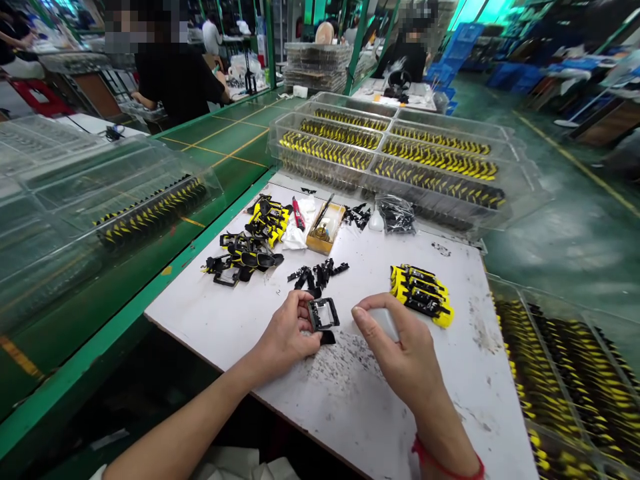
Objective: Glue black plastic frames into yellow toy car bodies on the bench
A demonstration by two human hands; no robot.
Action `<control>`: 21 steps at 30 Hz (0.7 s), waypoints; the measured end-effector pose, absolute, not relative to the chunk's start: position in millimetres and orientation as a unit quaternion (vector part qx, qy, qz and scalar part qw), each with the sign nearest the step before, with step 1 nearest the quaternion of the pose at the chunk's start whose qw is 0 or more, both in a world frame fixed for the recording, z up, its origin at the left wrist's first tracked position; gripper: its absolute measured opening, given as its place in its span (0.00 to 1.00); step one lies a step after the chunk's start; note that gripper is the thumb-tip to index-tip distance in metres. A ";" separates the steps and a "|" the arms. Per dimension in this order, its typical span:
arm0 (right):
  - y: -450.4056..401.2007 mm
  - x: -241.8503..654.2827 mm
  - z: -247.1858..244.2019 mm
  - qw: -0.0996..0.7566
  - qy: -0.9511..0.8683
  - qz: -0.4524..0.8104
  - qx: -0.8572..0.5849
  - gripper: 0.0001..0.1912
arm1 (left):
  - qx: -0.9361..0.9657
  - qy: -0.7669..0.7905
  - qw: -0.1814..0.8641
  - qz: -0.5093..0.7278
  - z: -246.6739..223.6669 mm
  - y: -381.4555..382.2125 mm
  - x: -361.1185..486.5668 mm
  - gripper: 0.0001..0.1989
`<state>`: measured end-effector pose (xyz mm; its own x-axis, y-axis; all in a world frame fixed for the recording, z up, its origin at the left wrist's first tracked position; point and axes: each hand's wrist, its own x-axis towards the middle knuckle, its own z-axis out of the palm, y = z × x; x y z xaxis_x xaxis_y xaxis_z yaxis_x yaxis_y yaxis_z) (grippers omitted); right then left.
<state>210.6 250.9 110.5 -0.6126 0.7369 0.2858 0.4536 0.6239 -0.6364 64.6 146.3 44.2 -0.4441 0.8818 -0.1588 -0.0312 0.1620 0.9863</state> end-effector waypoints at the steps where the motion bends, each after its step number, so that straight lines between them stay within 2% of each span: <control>1: 250.7 210.2 110.3 0.270 -0.859 0.261 -0.346 0.10 | 0.332 0.643 0.410 0.555 44.6 146.4 64.4 0.28; 21: 250.0 207.2 107.9 0.263 -0.864 0.269 -0.334 0.10 | 0.326 0.641 0.419 0.555 46.5 145.7 64.2 0.28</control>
<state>207.2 250.0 107.9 -0.6388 0.7182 0.2758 0.4355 0.6331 -0.6399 64.2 145.7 46.5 -0.4358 0.8826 -0.1762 -0.0479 0.1727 0.9838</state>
